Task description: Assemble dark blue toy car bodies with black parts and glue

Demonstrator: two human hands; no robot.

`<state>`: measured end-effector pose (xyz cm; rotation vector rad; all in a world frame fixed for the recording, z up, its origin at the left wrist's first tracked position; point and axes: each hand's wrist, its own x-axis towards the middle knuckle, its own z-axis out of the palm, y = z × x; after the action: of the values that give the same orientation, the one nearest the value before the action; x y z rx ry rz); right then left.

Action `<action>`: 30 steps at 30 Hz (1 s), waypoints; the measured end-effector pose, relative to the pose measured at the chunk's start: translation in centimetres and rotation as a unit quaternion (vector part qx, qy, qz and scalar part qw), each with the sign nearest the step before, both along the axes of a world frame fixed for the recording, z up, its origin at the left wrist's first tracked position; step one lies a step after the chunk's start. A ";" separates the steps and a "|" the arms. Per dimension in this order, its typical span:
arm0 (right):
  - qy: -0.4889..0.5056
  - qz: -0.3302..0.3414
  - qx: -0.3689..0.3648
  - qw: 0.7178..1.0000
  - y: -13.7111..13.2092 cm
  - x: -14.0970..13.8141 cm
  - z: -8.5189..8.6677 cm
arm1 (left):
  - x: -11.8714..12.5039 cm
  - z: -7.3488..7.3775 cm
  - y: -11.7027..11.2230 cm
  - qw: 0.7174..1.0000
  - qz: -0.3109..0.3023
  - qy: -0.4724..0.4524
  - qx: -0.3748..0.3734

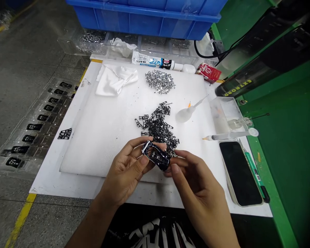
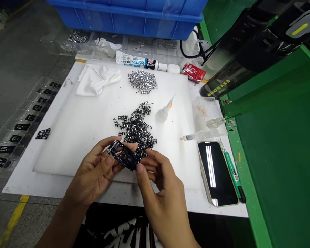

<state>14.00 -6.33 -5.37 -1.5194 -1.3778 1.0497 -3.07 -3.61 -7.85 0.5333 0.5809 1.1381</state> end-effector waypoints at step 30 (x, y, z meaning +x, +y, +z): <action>-0.188 0.042 0.439 0.878 0.4 2.4 -4.9 | 2.0 -2.2 -2.5 0.832 0.192 0.400 0.334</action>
<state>16.37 -5.94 -10.23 -0.9812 -1.8460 0.0704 -1.07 -6.10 -10.02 1.6053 1.0420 1.4894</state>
